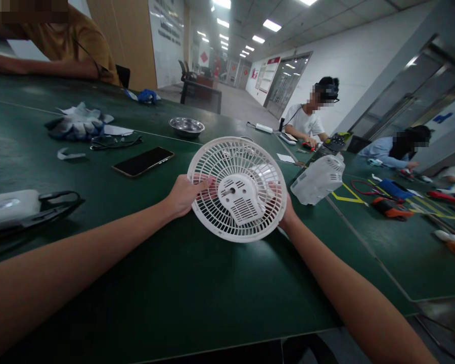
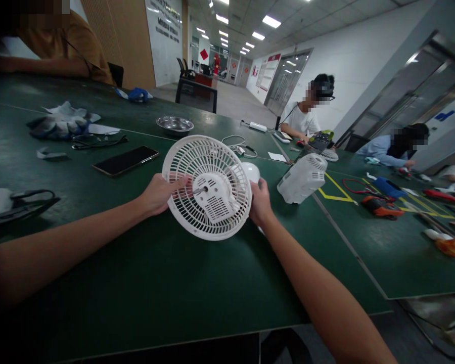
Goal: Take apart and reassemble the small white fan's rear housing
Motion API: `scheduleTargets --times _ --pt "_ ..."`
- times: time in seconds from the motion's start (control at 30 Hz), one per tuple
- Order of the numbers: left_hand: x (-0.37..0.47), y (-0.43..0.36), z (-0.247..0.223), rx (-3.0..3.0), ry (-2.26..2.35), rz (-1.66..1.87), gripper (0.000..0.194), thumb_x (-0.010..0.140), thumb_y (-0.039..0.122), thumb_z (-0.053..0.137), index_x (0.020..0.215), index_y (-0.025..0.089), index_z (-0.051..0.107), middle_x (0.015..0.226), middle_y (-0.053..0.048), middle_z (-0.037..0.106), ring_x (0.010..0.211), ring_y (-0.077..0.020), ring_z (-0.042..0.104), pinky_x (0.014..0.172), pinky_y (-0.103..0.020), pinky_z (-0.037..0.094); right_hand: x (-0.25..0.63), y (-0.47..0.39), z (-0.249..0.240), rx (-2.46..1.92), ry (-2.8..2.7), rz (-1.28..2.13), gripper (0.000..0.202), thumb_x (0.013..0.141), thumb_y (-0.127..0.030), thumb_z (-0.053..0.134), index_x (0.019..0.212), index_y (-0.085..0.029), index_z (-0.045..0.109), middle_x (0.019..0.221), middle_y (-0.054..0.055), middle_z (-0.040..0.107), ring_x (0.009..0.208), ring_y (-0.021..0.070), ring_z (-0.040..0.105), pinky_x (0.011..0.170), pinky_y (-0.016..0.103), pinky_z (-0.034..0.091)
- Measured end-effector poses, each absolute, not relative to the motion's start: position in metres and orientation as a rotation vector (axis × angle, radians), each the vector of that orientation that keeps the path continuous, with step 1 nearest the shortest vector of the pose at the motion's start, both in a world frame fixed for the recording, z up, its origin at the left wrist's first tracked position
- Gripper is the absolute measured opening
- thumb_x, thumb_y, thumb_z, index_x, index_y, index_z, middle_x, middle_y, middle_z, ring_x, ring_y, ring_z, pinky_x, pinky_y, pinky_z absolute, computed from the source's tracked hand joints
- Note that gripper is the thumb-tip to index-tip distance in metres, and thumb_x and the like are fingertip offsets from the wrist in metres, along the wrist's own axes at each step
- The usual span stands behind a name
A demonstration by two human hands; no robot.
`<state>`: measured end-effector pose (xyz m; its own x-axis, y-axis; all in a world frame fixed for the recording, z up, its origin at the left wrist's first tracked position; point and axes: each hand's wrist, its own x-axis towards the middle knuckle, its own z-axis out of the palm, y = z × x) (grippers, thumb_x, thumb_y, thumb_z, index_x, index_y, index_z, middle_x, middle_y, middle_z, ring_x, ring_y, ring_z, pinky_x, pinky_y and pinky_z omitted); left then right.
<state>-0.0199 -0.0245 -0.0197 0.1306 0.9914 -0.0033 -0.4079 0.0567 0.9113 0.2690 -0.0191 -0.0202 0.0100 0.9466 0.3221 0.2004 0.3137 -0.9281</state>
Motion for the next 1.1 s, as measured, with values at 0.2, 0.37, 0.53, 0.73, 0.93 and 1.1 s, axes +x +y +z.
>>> scheduleTargets --times 0.2,0.37,0.53,0.73,0.93,1.1 --pt "-0.023 -0.021 -0.019 0.902 0.956 1.274 0.003 0.086 0.014 0.079 0.087 0.012 0.077 0.085 -0.010 0.078 0.078 -0.0220 0.077 0.080 -0.042 0.067 0.339 0.002 -0.015 -1.684 -1.633 -0.074 0.074 0.074 -0.048 0.074 0.137 -0.021 0.048 0.108 0.011 0.068 0.092 0.0316 0.065 0.096 0.054 0.051" --pt "-0.029 -0.019 -0.018 0.901 0.974 1.253 0.003 0.088 0.012 0.077 0.090 0.014 0.078 0.093 -0.011 0.079 0.083 -0.0226 0.077 0.080 -0.041 0.067 0.346 0.010 -0.025 -1.788 -1.704 -0.128 0.071 0.073 -0.042 0.073 0.135 -0.020 0.045 0.113 0.014 0.064 0.102 0.0349 0.062 0.097 0.055 0.049" --pt "-0.029 -0.022 -0.014 0.889 0.994 1.255 0.005 0.089 0.009 0.075 0.089 0.013 0.077 0.093 -0.012 0.078 0.082 -0.0214 0.077 0.080 -0.039 0.066 0.346 0.006 -0.013 -1.678 -1.695 -0.367 0.066 0.077 -0.042 0.070 0.134 -0.018 0.049 0.125 0.018 0.060 0.121 0.0364 0.056 0.107 0.056 0.045" --pt "-0.027 -0.022 -0.015 0.889 0.970 1.260 0.005 0.088 0.008 0.076 0.089 0.013 0.077 0.091 -0.010 0.078 0.081 -0.0204 0.077 0.081 -0.039 0.066 0.385 0.002 0.006 -1.674 -1.201 -0.694 0.085 0.069 -0.039 0.076 0.145 -0.021 0.041 0.151 0.022 0.043 0.144 0.0427 0.040 0.115 0.065 0.034" --pt "-0.027 -0.025 -0.012 0.888 0.972 1.252 0.007 0.089 0.008 0.075 0.089 0.014 0.077 0.092 -0.009 0.078 0.083 -0.0202 0.077 0.082 -0.038 0.066 0.417 0.016 -0.017 -1.828 -0.896 -0.063 0.104 0.056 -0.039 0.087 0.145 -0.018 0.036 0.130 0.018 0.066 0.120 0.0373 0.065 0.108 0.052 0.048" --pt "-0.030 -0.021 -0.016 0.881 0.947 1.232 0.006 0.089 0.010 0.076 0.093 0.014 0.078 0.096 -0.009 0.079 0.085 -0.0203 0.077 0.081 -0.036 0.066 0.411 0.020 -0.009 -1.631 -0.816 -0.221 0.103 0.060 -0.043 0.086 0.145 -0.015 0.035 0.129 0.018 0.068 0.116 0.0322 0.069 0.107 0.048 0.051"
